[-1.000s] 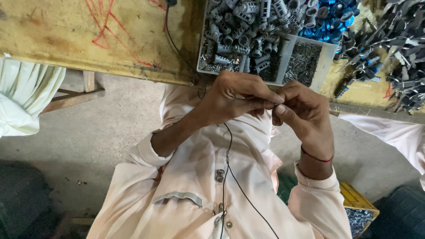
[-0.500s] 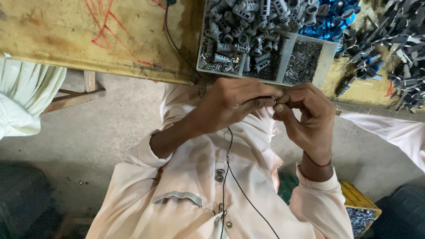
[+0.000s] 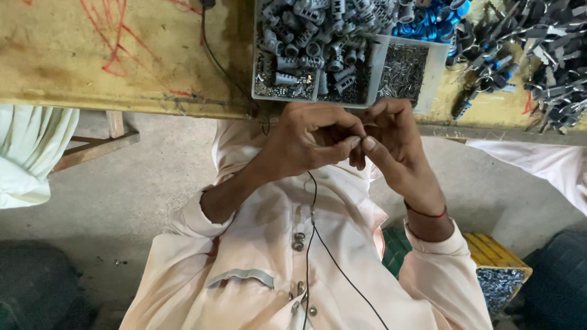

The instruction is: The person sits at a workbench assembling small plastic components. They pick gray and blue plastic housings from a compartment tray, insert small metal pins or screws into each housing by hand, and place the finished assemblies on the table beside the tray, repeating the cycle.

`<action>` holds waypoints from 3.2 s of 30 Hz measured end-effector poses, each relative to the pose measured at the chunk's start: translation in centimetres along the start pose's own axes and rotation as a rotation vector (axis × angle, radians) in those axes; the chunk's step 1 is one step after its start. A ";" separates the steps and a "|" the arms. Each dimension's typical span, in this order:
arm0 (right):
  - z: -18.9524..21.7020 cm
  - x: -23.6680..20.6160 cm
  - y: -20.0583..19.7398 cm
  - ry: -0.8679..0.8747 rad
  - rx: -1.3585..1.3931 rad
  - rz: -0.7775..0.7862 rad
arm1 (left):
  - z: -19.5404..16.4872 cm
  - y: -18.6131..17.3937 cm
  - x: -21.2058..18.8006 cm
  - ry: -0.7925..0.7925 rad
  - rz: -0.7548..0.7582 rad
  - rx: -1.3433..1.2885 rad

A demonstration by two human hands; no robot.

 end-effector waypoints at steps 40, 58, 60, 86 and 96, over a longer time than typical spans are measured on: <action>-0.4 0.6 -1.2 -0.358 -0.829 -0.322 | 3.6 1.8 0.5 -0.281 -0.235 -0.598; -1.6 -0.5 -0.7 -0.669 -1.138 -0.251 | 2.4 0.5 -0.7 -0.270 -0.145 -0.411; -1.5 -0.5 -1.2 -0.571 -0.988 -0.200 | 2.4 0.9 -1.0 -0.209 -0.156 -0.430; 2.8 6.5 -1.2 -0.603 -1.732 0.067 | 3.9 1.6 -1.5 -0.265 -0.132 -0.349; 1.1 2.4 -2.2 -0.334 -0.934 -0.108 | 4.3 0.9 -0.9 -0.206 -0.210 -0.560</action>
Point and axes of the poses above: each hand's wrist, its own x-axis towards the middle knuckle, its own y-axis out of the palm, z = x × y, the point moved 3 cm from there along x, towards the middle knuckle, and after that the axes turned 7 degrees about -x, right-handed, at the moved point
